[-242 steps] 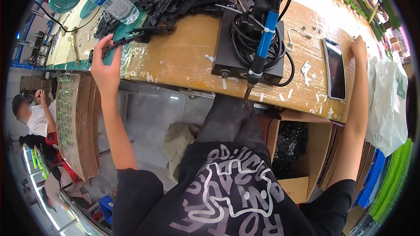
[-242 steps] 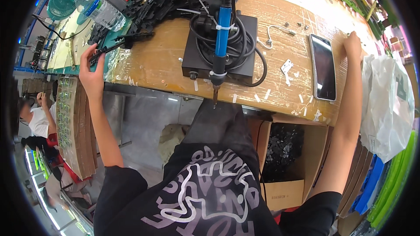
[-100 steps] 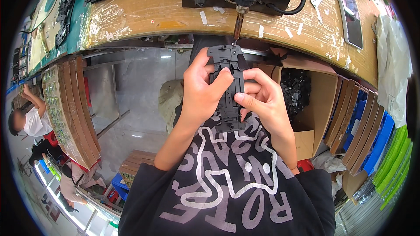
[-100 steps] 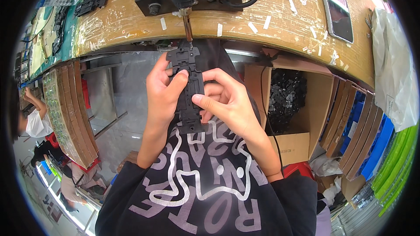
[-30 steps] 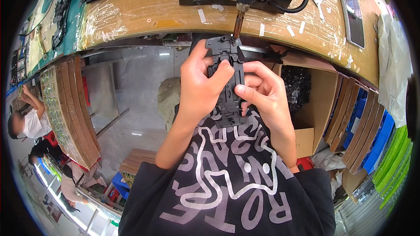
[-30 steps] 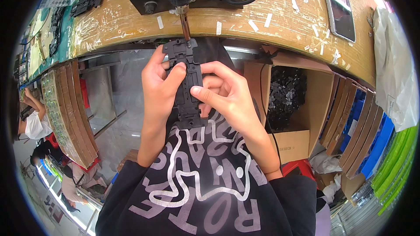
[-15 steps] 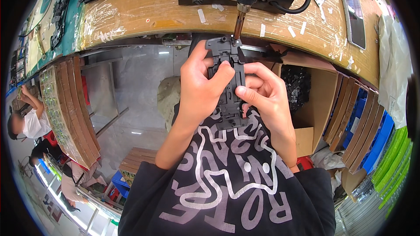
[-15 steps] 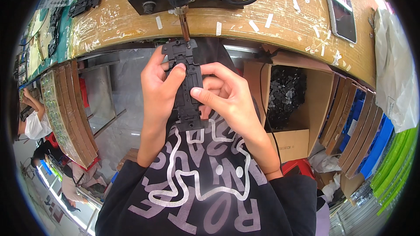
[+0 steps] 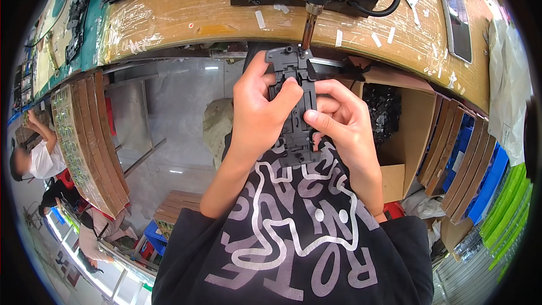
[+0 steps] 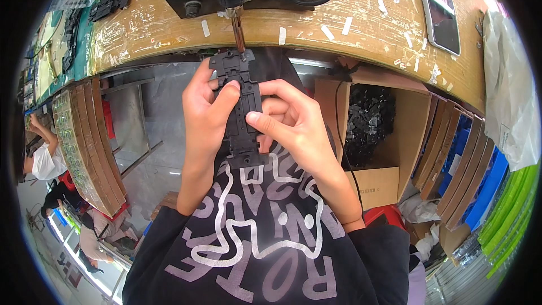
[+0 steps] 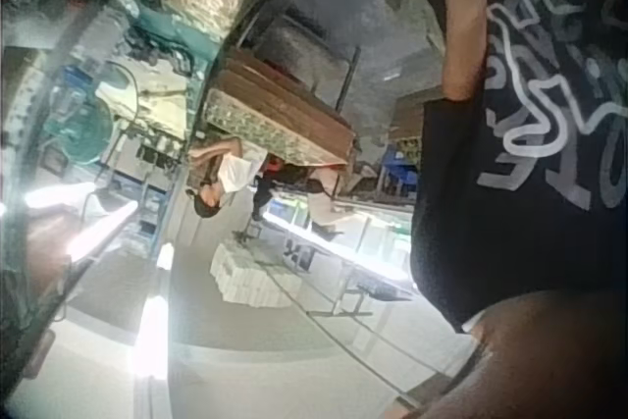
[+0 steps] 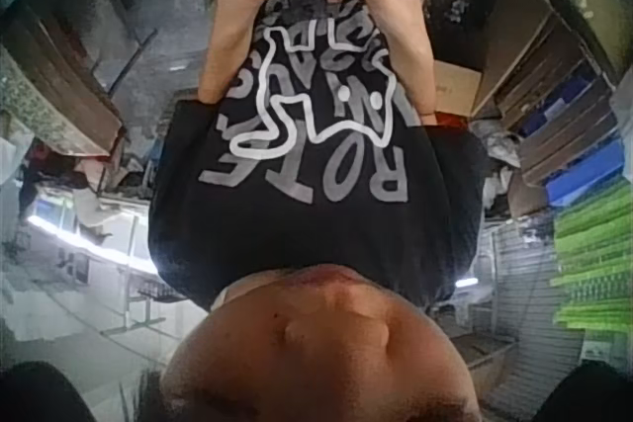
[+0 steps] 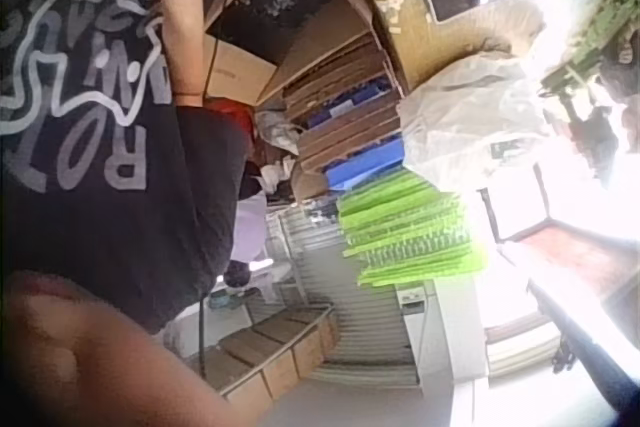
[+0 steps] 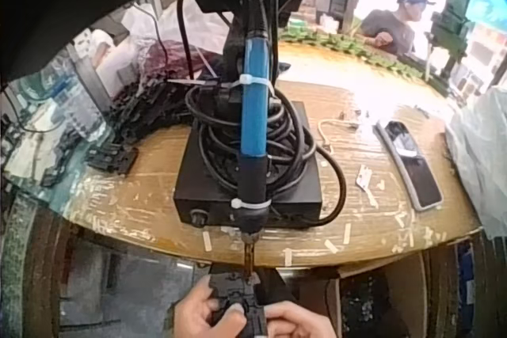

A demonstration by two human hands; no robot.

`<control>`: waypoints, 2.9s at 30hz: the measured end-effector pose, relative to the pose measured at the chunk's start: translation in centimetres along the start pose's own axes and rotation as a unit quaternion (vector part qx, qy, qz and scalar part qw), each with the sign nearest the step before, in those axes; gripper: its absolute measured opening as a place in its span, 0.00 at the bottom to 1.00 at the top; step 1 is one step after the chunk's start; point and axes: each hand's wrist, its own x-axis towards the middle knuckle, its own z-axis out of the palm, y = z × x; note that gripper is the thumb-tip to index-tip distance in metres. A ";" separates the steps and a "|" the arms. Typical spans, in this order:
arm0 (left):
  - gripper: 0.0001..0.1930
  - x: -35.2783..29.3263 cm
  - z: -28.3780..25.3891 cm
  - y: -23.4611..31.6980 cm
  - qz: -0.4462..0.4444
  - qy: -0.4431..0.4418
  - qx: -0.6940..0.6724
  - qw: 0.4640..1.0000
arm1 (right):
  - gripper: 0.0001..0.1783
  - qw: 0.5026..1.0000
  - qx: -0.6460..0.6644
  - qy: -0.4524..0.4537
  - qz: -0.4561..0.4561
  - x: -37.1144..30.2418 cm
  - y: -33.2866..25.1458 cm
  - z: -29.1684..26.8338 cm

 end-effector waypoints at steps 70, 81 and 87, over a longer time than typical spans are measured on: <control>0.21 10.3 -14.2 10.7 0.368 0.176 0.697 0.589 | 0.16 0.649 -0.022 0.663 -0.374 -5.3 3.1 -26.0; 0.12 10.9 -14.5 9.5 0.405 0.193 0.651 0.613 | 0.14 0.666 -0.470 0.411 -0.408 7.5 -20.4 -23.9; 0.12 11.1 -13.8 9.7 0.432 0.176 0.598 0.652 | 0.18 0.410 -0.717 0.457 -0.331 13.8 -26.5 -31.1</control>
